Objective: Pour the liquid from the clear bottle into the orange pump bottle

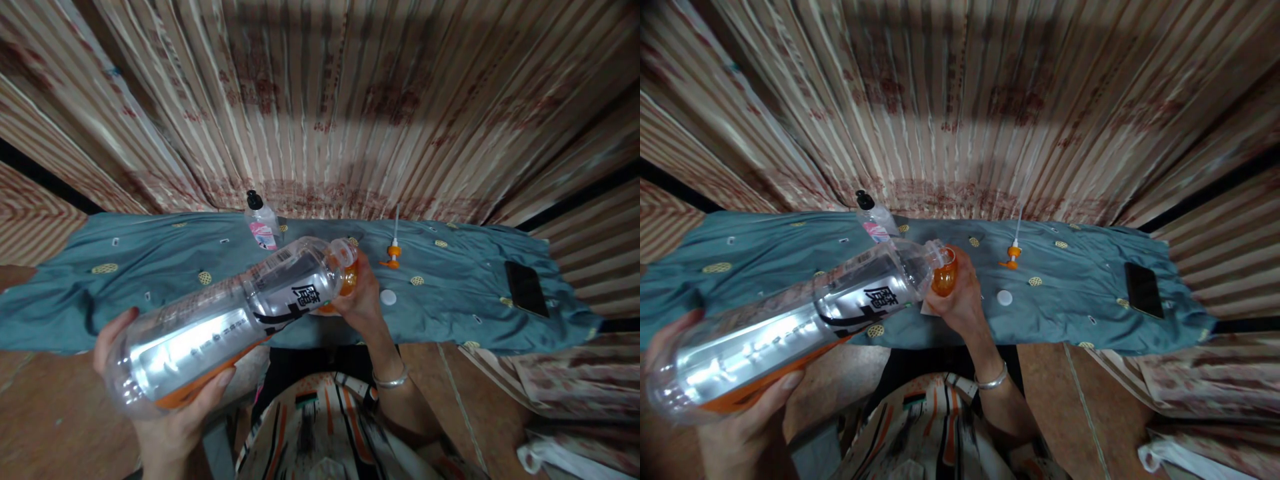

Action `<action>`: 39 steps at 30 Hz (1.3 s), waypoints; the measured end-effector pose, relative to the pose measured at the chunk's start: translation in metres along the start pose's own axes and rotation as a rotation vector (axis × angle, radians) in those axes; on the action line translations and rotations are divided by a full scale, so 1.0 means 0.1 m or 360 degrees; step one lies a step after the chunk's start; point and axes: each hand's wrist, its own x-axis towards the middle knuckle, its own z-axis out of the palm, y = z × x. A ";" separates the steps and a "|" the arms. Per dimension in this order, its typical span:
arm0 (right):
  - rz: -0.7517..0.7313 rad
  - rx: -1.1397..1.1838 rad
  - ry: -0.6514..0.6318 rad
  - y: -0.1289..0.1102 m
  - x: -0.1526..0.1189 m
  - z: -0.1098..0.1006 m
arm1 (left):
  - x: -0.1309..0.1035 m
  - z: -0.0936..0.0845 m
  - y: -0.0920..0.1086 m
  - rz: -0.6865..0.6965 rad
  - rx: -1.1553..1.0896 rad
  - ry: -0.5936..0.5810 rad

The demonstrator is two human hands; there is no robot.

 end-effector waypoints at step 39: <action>-0.0024 -0.0052 0.0021 0.00 -0.03 0.00 | 0.06 0.02 0.03 0.0077 0.0026 0.0073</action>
